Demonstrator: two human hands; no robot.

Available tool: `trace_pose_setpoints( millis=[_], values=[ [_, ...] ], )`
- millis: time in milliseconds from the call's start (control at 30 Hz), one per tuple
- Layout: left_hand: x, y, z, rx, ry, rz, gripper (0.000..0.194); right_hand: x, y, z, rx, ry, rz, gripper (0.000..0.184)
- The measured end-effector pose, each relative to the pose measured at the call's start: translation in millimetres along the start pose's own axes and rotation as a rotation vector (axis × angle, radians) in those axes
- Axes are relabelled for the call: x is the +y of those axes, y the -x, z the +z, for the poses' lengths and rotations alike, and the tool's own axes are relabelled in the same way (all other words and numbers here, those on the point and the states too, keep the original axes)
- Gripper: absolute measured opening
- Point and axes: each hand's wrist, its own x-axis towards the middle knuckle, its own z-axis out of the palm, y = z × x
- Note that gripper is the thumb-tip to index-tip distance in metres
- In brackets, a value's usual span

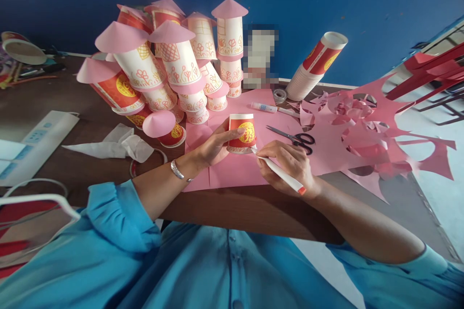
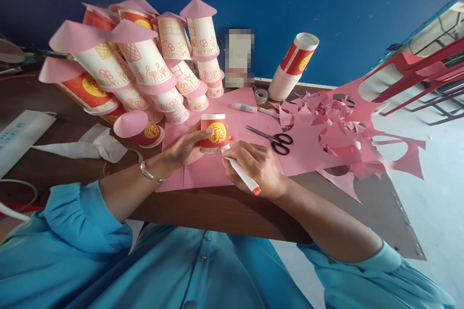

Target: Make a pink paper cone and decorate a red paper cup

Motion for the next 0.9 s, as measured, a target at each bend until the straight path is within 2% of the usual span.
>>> trace_pose_setpoints(
  millis=[433,900],
  values=[
    [2.5,-0.3,0.8,-0.031,-0.033,0.011,0.042,-4.0,-1.7,-1.2,-0.045,-0.028,-0.009,0.022],
    [2.2,-0.2,1.3,-0.026,-0.044,0.006,0.044,-3.9,-1.1,-1.2,-0.038,-0.031,-0.012,0.024]
  ],
)
